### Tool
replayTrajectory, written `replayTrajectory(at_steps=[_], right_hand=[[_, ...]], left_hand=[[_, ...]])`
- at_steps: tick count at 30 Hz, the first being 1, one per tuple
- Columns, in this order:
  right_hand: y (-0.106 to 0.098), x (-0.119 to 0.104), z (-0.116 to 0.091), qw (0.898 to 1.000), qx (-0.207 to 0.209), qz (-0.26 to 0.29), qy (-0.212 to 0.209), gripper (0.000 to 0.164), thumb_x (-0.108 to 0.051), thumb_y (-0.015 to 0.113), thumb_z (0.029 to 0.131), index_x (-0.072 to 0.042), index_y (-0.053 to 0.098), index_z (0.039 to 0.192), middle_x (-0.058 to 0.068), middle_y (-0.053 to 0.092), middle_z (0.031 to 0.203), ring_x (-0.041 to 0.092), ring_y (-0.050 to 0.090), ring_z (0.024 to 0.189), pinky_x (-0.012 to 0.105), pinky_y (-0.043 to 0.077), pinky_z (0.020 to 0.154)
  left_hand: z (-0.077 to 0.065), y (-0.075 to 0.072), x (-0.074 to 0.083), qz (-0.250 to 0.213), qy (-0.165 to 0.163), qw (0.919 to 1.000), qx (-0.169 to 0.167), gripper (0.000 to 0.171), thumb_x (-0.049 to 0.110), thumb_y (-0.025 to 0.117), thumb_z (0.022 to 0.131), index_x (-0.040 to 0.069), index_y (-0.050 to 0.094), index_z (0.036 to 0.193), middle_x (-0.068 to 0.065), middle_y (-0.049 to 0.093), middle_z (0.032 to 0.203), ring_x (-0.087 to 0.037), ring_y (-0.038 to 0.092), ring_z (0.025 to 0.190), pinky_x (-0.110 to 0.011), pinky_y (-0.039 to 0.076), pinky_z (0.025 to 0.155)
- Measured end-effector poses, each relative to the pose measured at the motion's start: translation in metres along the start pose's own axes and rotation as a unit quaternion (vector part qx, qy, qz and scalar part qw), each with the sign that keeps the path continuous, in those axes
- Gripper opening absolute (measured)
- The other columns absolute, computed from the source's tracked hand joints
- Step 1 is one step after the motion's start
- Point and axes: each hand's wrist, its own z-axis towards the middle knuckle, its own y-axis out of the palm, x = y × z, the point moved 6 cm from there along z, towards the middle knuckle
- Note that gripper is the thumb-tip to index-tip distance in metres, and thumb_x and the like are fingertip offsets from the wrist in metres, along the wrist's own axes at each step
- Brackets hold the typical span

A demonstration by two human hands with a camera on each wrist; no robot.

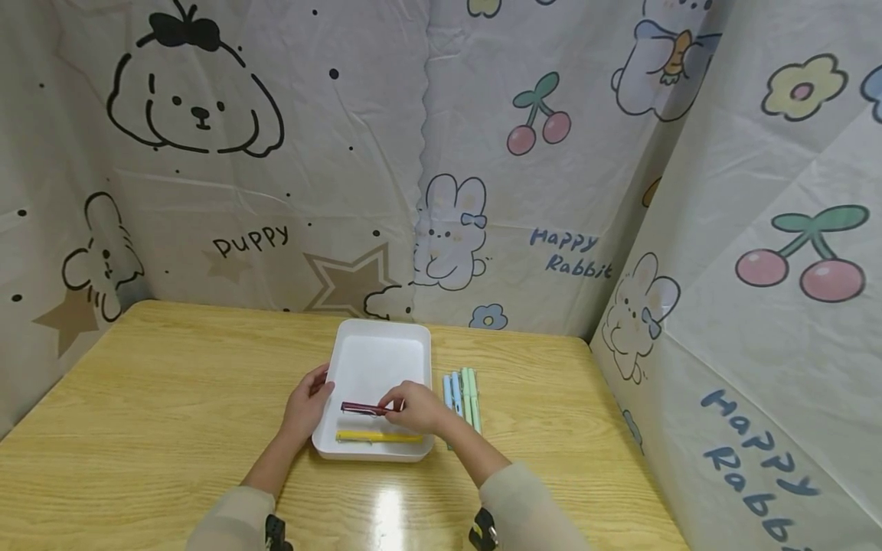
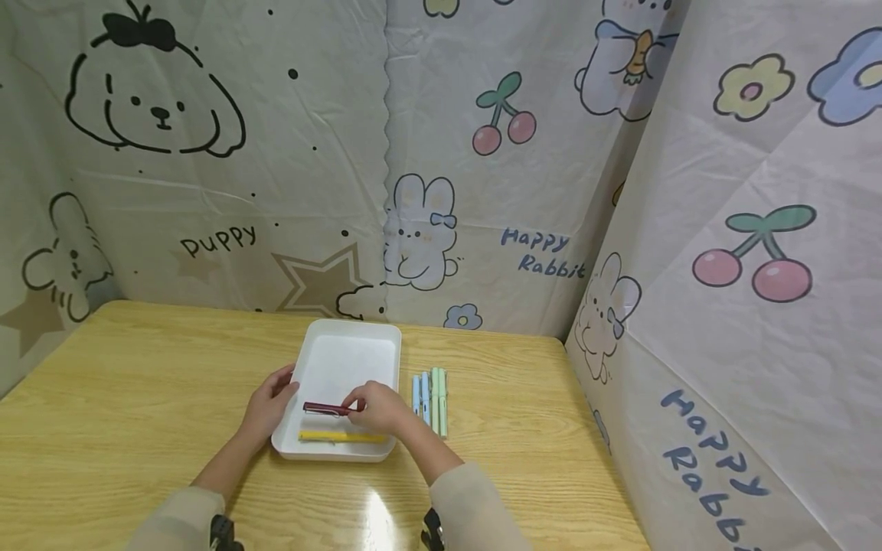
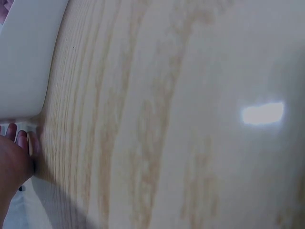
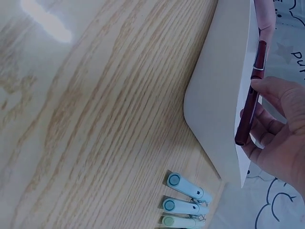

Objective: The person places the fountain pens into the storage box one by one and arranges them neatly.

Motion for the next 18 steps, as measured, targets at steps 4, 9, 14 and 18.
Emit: replayTrajectory(at_steps=[4, 9, 14, 18], right_hand=[[0.0026, -0.0004, 0.0006, 1.000, -0.004, 0.001, -0.001, 0.017, -0.015, 0.064, 0.087, -0.015, 0.072, 0.101, -0.004, 0.058, 0.078, 0.003, 0.047, 0.069, 0.017, 0.041, 0.059], [0.0040, -0.0023, 0.0003, 1.000, -0.009, 0.003, -0.001, 0.018, -0.014, 0.062, 0.087, -0.014, 0.072, 0.102, -0.005, 0.058, 0.077, 0.003, 0.047, 0.067, 0.017, 0.041, 0.058], [0.0066, -0.0008, 0.0014, 1.000, -0.014, 0.000, 0.004, 0.018, -0.013, 0.062, 0.087, -0.013, 0.072, 0.102, -0.006, 0.059, 0.074, 0.003, 0.046, 0.064, 0.017, 0.040, 0.056], [0.0087, 0.0011, 0.0022, 1.000, -0.014, 0.006, 0.012, 0.018, -0.012, 0.062, 0.087, -0.012, 0.072, 0.102, -0.005, 0.058, 0.073, 0.004, 0.045, 0.064, 0.018, 0.038, 0.054]], left_hand=[[0.0003, -0.0006, 0.0009, -0.002, 0.006, 1.0000, 0.002, 0.044, 0.017, 0.043, 0.099, 0.008, 0.037, 0.142, -0.019, 0.043, 0.138, -0.029, 0.042, 0.122, -0.044, 0.035, 0.105], [-0.0002, -0.0010, 0.0020, -0.003, 0.008, 1.0000, 0.003, 0.044, 0.017, 0.044, 0.099, 0.008, 0.038, 0.142, -0.019, 0.044, 0.138, -0.029, 0.043, 0.122, -0.043, 0.035, 0.105], [0.0000, -0.0011, 0.0016, 0.002, 0.006, 1.0000, 0.003, 0.044, 0.017, 0.043, 0.099, 0.009, 0.037, 0.142, -0.019, 0.043, 0.139, -0.029, 0.042, 0.122, -0.043, 0.035, 0.105], [-0.0015, -0.0006, 0.0021, 0.003, 0.012, 0.9999, 0.008, 0.044, 0.019, 0.044, 0.099, 0.009, 0.038, 0.142, -0.018, 0.044, 0.138, -0.029, 0.043, 0.121, -0.044, 0.036, 0.104]])
